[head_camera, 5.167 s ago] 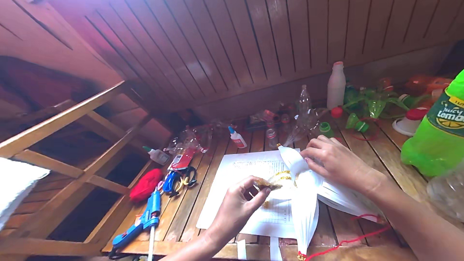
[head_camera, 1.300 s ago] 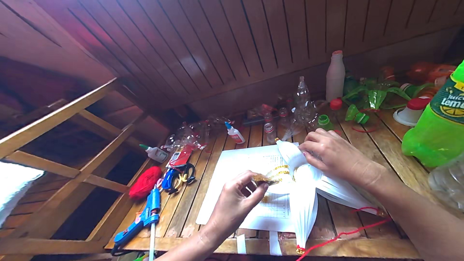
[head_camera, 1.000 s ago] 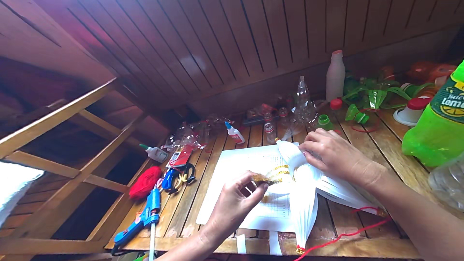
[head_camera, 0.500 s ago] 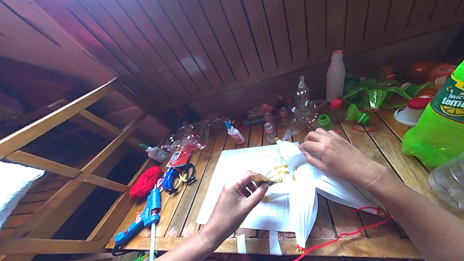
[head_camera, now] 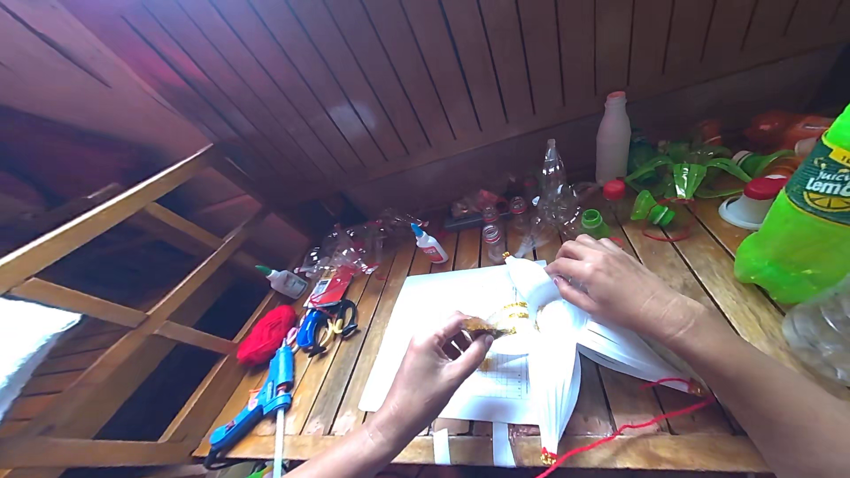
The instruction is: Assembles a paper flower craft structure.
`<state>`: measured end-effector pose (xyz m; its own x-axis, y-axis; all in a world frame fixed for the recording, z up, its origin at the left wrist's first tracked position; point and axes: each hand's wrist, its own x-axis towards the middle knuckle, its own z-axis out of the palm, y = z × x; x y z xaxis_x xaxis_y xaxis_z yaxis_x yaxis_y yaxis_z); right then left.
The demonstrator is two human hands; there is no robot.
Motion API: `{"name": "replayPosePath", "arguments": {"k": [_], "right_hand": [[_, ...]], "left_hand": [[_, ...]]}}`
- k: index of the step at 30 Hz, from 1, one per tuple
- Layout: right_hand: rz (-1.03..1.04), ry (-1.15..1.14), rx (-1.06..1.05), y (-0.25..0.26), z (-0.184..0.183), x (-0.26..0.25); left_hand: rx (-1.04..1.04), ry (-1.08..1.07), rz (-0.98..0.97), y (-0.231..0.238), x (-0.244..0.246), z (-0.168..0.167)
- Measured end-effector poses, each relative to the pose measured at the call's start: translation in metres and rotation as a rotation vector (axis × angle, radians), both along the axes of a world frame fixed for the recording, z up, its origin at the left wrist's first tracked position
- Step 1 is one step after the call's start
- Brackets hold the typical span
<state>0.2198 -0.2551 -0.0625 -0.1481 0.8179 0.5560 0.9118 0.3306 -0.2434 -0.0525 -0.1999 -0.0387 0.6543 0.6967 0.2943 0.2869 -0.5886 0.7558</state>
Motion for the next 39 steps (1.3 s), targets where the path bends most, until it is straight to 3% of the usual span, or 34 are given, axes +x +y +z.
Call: {"name": "replayPosePath", "arguments": {"k": [39], "right_hand": [[0.006, -0.006, -0.008, -0.0011, 0.0023, -0.0008]], "left_hand": [[0.016, 0.002, 0.007, -0.0019, 0.0029, -0.0002]]}}
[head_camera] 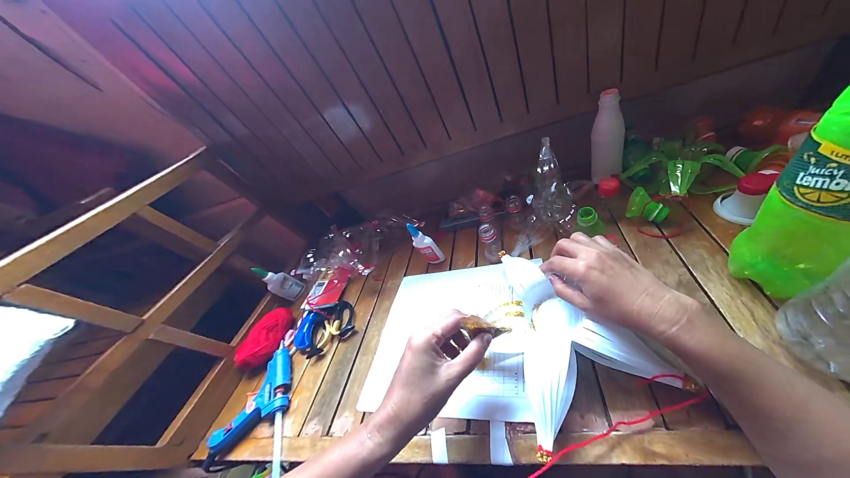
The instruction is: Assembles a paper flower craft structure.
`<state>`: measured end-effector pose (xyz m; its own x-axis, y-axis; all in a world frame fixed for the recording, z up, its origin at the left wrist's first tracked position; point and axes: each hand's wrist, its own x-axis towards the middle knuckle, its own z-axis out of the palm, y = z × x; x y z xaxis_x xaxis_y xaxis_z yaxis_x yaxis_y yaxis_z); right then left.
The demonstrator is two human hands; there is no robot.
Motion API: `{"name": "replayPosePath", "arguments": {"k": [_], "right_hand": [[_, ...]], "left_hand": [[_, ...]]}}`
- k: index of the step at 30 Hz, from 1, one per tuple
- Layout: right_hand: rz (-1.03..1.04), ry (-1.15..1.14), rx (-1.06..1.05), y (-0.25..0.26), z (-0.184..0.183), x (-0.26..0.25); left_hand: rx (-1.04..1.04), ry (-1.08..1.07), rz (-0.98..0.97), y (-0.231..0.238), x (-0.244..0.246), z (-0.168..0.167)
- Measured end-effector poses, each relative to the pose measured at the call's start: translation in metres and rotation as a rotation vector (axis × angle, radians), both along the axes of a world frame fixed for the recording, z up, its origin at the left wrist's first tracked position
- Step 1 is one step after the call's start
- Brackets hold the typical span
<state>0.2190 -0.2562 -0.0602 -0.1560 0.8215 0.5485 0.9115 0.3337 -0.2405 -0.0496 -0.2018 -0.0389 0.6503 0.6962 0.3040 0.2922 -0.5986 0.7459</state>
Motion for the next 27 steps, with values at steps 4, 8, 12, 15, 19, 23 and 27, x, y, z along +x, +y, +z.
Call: {"name": "replayPosePath", "arguments": {"k": [4, 8, 12, 15, 19, 23, 27], "right_hand": [[-0.001, -0.003, 0.014, 0.0003, -0.0012, 0.0], [0.002, -0.011, 0.019, 0.0004, -0.0014, 0.0003], [0.0, -0.008, 0.021, 0.001, -0.0016, -0.0001], [-0.001, -0.011, 0.019, 0.0008, -0.0015, 0.0], [0.004, -0.006, 0.025, 0.001, -0.0019, 0.0007], [0.001, -0.009, 0.031, 0.0014, -0.0028, 0.0004], [0.001, -0.006, 0.023, 0.0008, -0.002, 0.0001]], "left_hand": [[0.007, -0.004, -0.013, 0.0004, -0.0002, -0.0003], [0.015, -0.013, -0.011, 0.0006, 0.0, -0.0006], [0.015, -0.011, -0.003, 0.0004, -0.0008, -0.0005], [0.01, -0.01, 0.004, 0.0002, -0.0009, -0.0005], [0.004, -0.017, 0.004, 0.0002, -0.0008, -0.0005], [0.0, -0.027, -0.001, 0.0005, -0.001, -0.0009], [0.003, -0.017, 0.002, 0.0001, -0.0007, -0.0001]]}}
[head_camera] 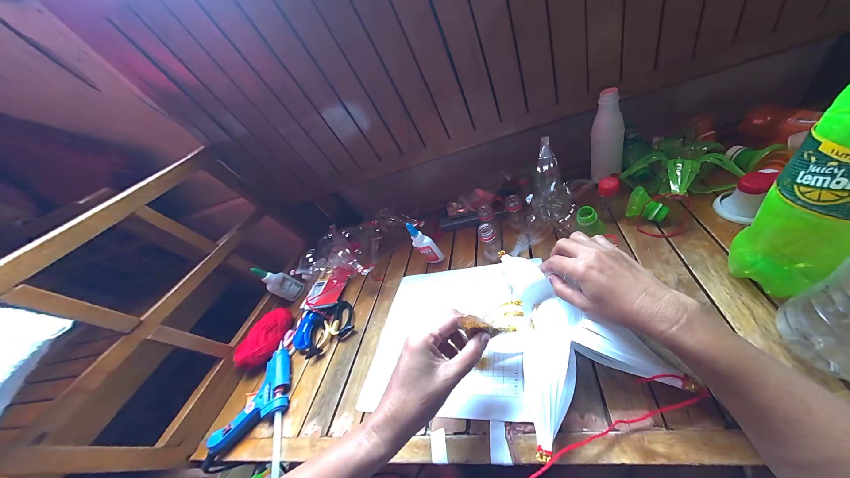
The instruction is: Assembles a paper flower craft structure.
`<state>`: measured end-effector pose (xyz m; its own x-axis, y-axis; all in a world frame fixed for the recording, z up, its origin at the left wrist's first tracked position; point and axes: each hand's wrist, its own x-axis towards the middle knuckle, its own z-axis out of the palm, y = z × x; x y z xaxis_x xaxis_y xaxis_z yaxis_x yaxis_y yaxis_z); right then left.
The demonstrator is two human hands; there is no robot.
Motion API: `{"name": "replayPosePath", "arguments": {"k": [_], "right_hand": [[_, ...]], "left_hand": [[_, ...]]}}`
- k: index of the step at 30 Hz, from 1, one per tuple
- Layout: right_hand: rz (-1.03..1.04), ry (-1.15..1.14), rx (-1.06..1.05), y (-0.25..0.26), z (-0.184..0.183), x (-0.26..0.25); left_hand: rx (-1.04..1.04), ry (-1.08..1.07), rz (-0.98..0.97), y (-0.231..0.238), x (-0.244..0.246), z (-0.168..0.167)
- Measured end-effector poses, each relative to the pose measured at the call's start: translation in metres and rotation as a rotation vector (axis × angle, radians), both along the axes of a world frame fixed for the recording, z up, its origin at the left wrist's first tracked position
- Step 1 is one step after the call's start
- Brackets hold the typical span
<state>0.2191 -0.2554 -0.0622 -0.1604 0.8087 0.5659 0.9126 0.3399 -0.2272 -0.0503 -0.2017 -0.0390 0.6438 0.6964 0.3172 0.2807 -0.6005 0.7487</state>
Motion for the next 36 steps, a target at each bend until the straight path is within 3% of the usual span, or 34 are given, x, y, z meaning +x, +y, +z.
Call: {"name": "replayPosePath", "arguments": {"k": [36], "right_hand": [[-0.007, 0.007, -0.026, -0.0013, 0.0024, -0.0012]], "left_hand": [[-0.007, 0.007, 0.007, -0.0024, 0.0059, 0.0019]]}}
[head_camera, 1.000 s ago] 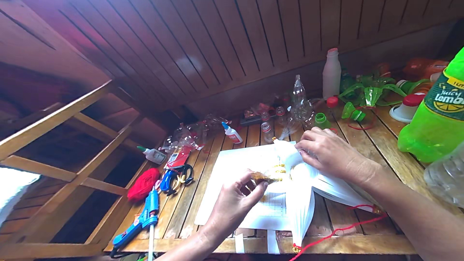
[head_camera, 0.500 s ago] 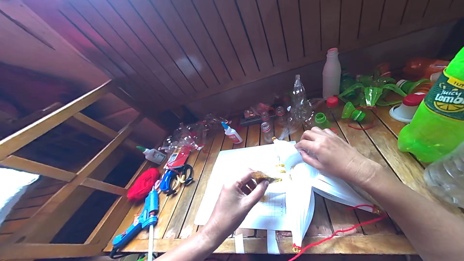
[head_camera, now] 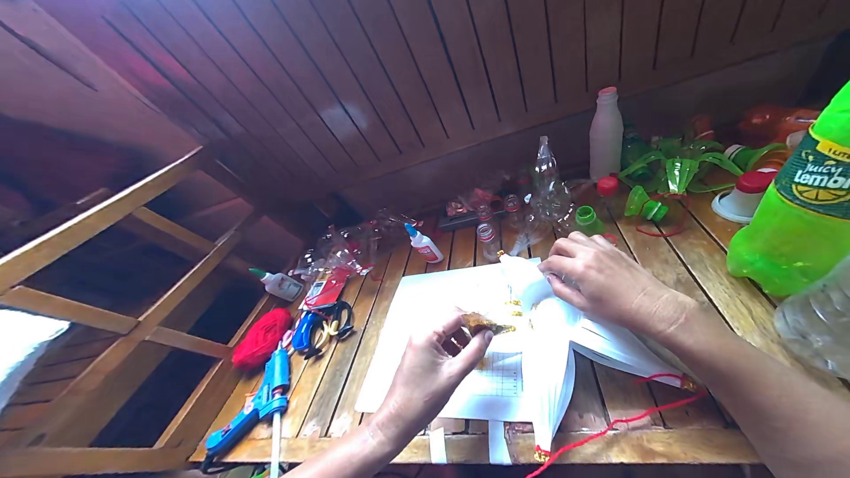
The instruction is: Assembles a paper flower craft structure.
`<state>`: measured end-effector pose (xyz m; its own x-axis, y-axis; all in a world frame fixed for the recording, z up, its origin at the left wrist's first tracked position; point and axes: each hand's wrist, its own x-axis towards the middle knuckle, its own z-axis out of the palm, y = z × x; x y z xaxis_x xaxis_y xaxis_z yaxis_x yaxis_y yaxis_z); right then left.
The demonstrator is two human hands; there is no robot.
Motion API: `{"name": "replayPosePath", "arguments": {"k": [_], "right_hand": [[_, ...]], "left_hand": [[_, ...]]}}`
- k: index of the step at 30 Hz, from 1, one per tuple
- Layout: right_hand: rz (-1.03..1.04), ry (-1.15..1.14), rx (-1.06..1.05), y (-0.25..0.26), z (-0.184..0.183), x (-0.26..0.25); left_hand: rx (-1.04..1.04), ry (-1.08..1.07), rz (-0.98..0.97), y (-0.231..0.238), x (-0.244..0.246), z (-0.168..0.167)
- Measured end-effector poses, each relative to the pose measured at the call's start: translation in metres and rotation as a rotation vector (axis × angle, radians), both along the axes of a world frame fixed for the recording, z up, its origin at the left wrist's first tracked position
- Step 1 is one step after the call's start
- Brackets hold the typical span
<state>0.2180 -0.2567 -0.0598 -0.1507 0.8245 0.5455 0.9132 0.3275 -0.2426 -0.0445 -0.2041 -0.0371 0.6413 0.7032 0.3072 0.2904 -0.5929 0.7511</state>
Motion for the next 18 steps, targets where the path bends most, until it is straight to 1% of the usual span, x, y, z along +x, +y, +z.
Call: {"name": "replayPosePath", "arguments": {"k": [7, 18], "right_hand": [[0.002, 0.004, -0.04, -0.0011, 0.0026, -0.0001], [0.008, 0.011, -0.042, -0.0011, 0.0025, -0.0001]], "left_hand": [[0.0, 0.003, -0.014, 0.0005, -0.0009, -0.0008], [0.008, 0.0, -0.017, 0.0017, -0.0011, -0.0018]]}}
